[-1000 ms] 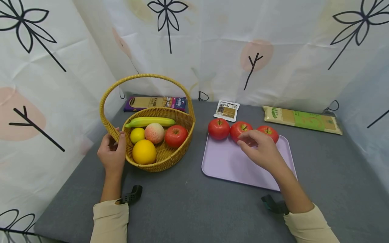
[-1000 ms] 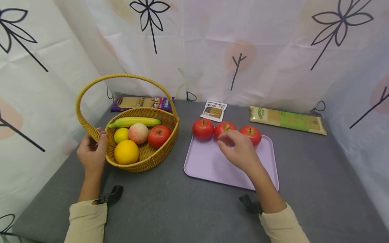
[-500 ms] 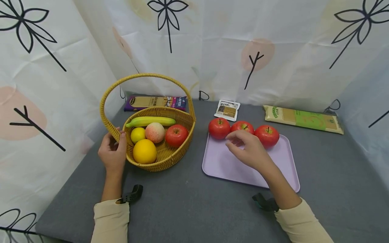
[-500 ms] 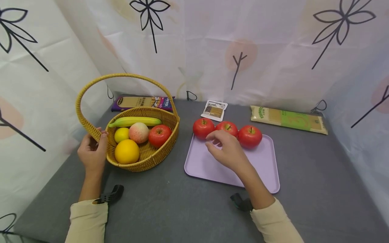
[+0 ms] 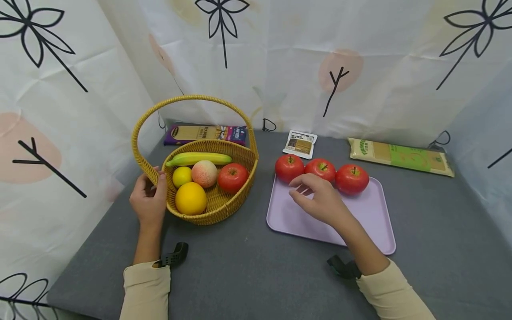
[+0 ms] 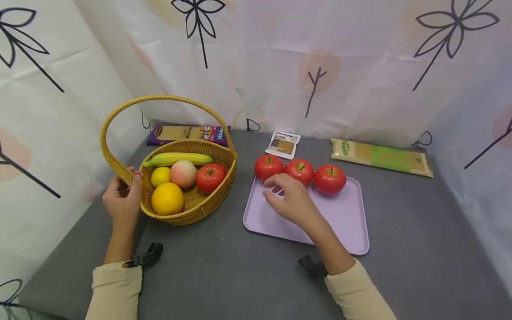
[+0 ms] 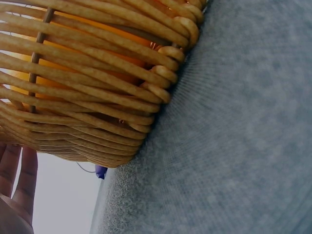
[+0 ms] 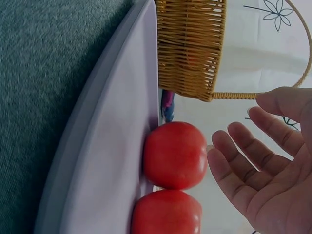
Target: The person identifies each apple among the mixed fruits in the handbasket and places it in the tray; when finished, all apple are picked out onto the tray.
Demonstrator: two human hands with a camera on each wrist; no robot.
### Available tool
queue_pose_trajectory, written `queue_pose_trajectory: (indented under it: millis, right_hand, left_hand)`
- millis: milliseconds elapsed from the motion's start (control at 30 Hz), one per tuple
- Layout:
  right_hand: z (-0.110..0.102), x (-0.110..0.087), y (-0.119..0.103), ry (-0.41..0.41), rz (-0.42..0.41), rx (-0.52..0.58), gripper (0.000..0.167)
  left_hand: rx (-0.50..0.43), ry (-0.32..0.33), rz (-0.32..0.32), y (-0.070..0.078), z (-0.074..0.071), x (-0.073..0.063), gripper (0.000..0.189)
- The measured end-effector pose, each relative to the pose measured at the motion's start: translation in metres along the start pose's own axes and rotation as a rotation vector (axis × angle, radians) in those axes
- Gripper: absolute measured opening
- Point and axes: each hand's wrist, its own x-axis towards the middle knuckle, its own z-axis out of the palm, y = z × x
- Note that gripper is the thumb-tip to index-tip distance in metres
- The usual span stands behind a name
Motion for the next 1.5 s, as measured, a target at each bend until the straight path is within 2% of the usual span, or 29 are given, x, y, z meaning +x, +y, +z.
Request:
queue_pose_trajectory:
  millis: [267,533,633,733,800,867,1333,1500]
  right_hand:
    - [0.004,0.003,-0.003,-0.012,-0.021,0.016,0.021]
    - [0.007,0.007,-0.007,-0.01,-0.027,0.043,0.021]
    - [0.011,0.008,-0.01,-0.02,-0.028,0.056,0.02]
    - [0.014,0.009,-0.011,-0.032,-0.026,0.061,0.019]
    - [0.015,0.01,-0.012,-0.042,-0.024,0.061,0.019]
    - [0.017,0.01,-0.013,-0.053,-0.026,0.064,0.019]
    - [0.021,0.01,-0.013,-0.082,-0.044,0.058,0.021]
    - [0.022,0.01,-0.014,-0.083,-0.043,0.056,0.021]
  left_hand:
    - [0.005,0.004,-0.018,0.002,0.0,0.001,0.027]
    - [0.022,0.0,-0.005,0.001,0.001,0.0,0.024]
    - [0.018,0.003,-0.006,-0.01,-0.001,0.0,0.024]
    - [0.013,-0.001,-0.006,-0.011,-0.002,0.0,0.025]
    - [0.008,-0.007,0.005,-0.01,-0.002,0.0,0.025]
    - [0.013,-0.012,0.007,-0.001,0.0,0.0,0.026]
    - [0.0,-0.002,0.026,0.0,0.001,0.0,0.025]
    - [0.004,0.003,0.011,0.002,0.001,0.0,0.024]
